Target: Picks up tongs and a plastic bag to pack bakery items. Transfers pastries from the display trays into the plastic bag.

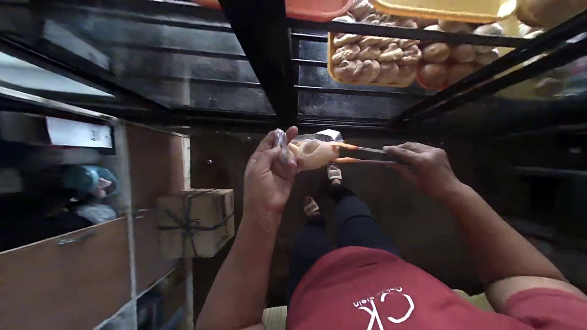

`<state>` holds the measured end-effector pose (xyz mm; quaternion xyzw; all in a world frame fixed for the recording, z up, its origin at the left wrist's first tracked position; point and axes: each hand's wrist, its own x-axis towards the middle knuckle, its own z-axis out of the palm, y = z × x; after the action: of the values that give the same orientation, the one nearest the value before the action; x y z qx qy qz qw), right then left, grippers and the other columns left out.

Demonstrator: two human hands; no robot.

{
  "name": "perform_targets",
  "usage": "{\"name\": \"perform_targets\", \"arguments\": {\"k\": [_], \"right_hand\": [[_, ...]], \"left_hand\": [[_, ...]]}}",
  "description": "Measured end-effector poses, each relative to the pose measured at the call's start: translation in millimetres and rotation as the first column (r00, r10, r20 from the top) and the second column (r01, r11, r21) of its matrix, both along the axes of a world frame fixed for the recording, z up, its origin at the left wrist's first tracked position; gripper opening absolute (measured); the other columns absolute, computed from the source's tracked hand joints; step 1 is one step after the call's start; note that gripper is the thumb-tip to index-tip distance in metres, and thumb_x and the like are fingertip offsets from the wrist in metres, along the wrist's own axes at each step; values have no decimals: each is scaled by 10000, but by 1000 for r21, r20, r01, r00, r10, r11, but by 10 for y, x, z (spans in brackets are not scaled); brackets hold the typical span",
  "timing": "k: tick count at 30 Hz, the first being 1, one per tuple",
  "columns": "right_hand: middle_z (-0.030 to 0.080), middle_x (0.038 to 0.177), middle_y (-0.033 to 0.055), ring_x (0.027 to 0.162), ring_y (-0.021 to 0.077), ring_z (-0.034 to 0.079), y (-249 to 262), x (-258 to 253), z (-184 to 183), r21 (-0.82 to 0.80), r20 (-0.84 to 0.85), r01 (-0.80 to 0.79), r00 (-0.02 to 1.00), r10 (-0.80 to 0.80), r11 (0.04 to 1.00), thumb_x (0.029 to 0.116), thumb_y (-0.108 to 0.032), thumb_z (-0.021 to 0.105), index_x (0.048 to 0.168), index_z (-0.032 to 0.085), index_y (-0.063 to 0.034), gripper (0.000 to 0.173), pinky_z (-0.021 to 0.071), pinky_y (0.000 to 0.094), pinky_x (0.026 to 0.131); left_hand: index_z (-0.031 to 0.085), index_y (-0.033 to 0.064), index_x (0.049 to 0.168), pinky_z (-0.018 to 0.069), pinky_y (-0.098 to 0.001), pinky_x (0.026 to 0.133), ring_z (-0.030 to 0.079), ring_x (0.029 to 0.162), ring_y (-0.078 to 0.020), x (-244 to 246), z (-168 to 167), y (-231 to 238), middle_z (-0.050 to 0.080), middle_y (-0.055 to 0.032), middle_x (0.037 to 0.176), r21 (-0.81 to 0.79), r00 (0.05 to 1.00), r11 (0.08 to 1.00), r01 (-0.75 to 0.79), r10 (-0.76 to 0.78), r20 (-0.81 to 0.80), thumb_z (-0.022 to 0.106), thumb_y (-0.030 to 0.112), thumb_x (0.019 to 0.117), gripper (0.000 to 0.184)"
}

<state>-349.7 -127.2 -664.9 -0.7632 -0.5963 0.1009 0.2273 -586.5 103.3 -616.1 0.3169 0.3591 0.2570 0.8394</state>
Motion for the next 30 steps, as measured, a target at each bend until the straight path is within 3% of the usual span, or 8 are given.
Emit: {"name": "perform_targets", "arguments": {"k": [7,10,16,19,22,26,28,30], "right_hand": [[732,1064,189,913,389,708,220,-388,59,158,229,10,972,-46,987,993,-122,620,1232,720,-83,262,565,527,741],[724,1066,194,935,391,710,261,-457,249,95,183,32,982,-49,995,949,-112,678,1272,699,-76,325,578,538,763],[708,1074,146,947,336,707,115,6,1029,-189,36,-34,998,42,981,921,-269,762,1354,647,-108,476,577,542,791],[712,1112,114,955,304,703,109,292,1227,-229,-88,-77,994,58,970,898,-234,788,1361,646,-134,494,567,555,817],[706,1078,113,852,213,666,118,670,1344,-102,-244,-101,967,74,990,891,-201,758,1399,605,-88,542,572,446,778],[668,1114,220,945,353,661,586,1339,1386,-69,-206,214,953,-224,974,922,-290,747,1408,519,-28,598,527,589,859],[645,1221,259,1098,432,639,947,1768,1262,-133,-133,393,903,-409,910,893,-356,763,1411,525,-23,660,481,658,948],[627,1286,259,1196,443,605,1233,2186,1101,-155,-80,483,863,-498,862,850,-393,798,1404,539,-23,714,458,669,999]], "left_hand": [[565,71,1249,515,-161,557,600,602,-36,76,624,-169,694,-95,1206,75,991,989,125,-128,36,245,89,1078,364],[545,63,1285,488,-144,551,565,594,-16,117,798,-121,676,-83,1241,124,986,983,135,-146,84,218,85,1067,394],[571,53,1211,515,-157,533,593,565,-34,242,976,-67,698,-100,1188,15,982,996,91,-92,162,216,71,1047,391],[561,42,1219,514,-155,523,592,564,-37,324,1027,-56,694,-111,1190,-21,981,997,70,-65,181,221,77,1054,379],[549,43,1248,522,-154,533,600,585,-38,339,1036,4,678,-112,1221,-25,977,997,74,-68,204,229,87,1058,375],[567,31,1257,544,-175,555,638,619,-66,381,970,95,685,-130,1243,-32,969,997,64,-54,243,210,100,1060,413],[581,26,1235,563,-190,566,653,624,-84,410,916,140,695,-134,1220,-42,964,996,72,-59,260,196,103,1058,431],[576,27,1199,576,-205,557,666,611,-99,429,870,175,716,-126,1175,-56,969,997,49,-34,244,180,95,1045,431]]}}
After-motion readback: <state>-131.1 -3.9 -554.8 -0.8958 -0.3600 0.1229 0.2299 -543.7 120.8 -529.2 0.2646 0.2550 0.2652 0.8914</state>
